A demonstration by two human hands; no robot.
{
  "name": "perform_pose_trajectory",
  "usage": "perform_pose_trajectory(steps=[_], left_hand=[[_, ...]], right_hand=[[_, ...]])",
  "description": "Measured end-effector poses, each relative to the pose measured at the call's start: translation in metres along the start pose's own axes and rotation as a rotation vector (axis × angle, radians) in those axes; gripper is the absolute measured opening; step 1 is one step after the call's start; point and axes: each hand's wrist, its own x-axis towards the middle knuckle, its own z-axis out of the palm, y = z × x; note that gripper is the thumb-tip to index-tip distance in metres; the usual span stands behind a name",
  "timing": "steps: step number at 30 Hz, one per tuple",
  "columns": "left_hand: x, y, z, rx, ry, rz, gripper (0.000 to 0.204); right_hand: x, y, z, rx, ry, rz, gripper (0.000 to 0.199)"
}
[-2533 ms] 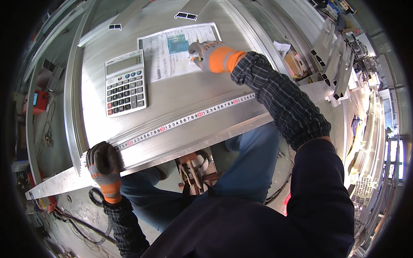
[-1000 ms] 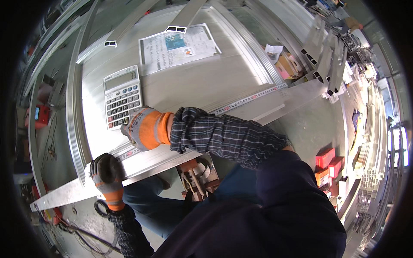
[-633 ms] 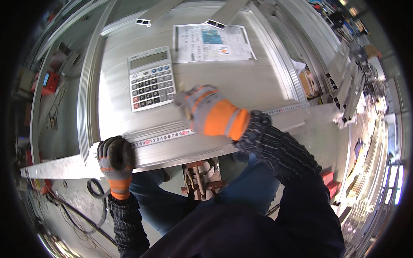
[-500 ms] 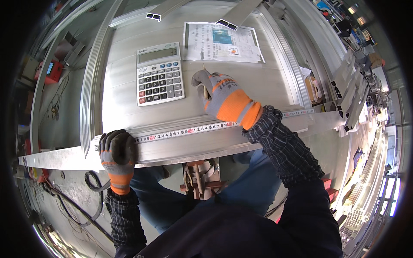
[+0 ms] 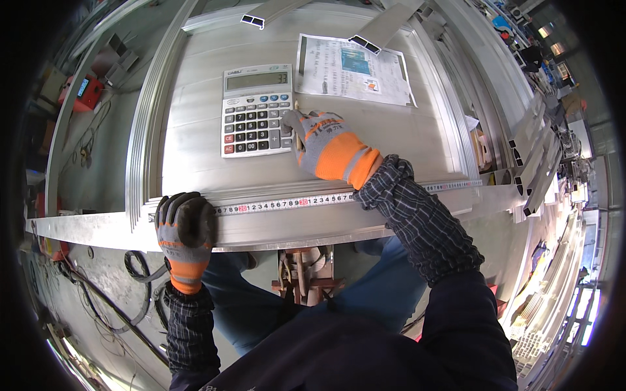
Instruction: The person measures and marks a long aluminum profile using a tape measure and pencil, then uses a calculator to compute dimensions. The person repeatedly measures, marks, and calculates along the profile.
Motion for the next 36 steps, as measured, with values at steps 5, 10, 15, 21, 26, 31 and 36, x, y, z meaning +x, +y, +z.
perform_pose_trajectory(steps=[5, 10, 15, 21, 26, 31, 36], left_hand=[[-0.001, -0.001, -0.002, -0.015, -0.013, -0.013, 0.031], [-0.002, 0.000, -0.002, -0.014, -0.020, -0.028, 0.032], [-0.002, 0.001, -0.001, -0.002, -0.013, -0.047, 0.030], [-0.001, 0.002, -0.002, 0.007, -0.027, -0.052, 0.029], [0.002, 0.006, -0.005, -0.006, 0.005, -0.027, 0.025], [0.002, 0.002, -0.002, -0.036, -0.010, -0.054, 0.031], [0.004, 0.005, -0.004, -0.021, 0.001, -0.051, 0.028]], right_hand=[[-0.003, 0.002, 0.011, 0.100, 0.275, -0.029, 0.045], [0.003, 0.024, 0.031, 0.206, 0.292, -0.102, 0.053], [0.003, -0.001, 0.006, 0.368, 0.262, -0.223, 0.053], [0.000, -0.006, 0.005, 0.385, 0.358, -0.216, 0.043], [-0.004, -0.047, -0.009, 0.243, 0.399, -0.351, 0.043], [0.036, -0.108, -0.016, -0.063, 0.144, -0.527, 0.044], [0.056, -0.121, -0.015, -0.149, -0.029, -0.449, 0.051]])
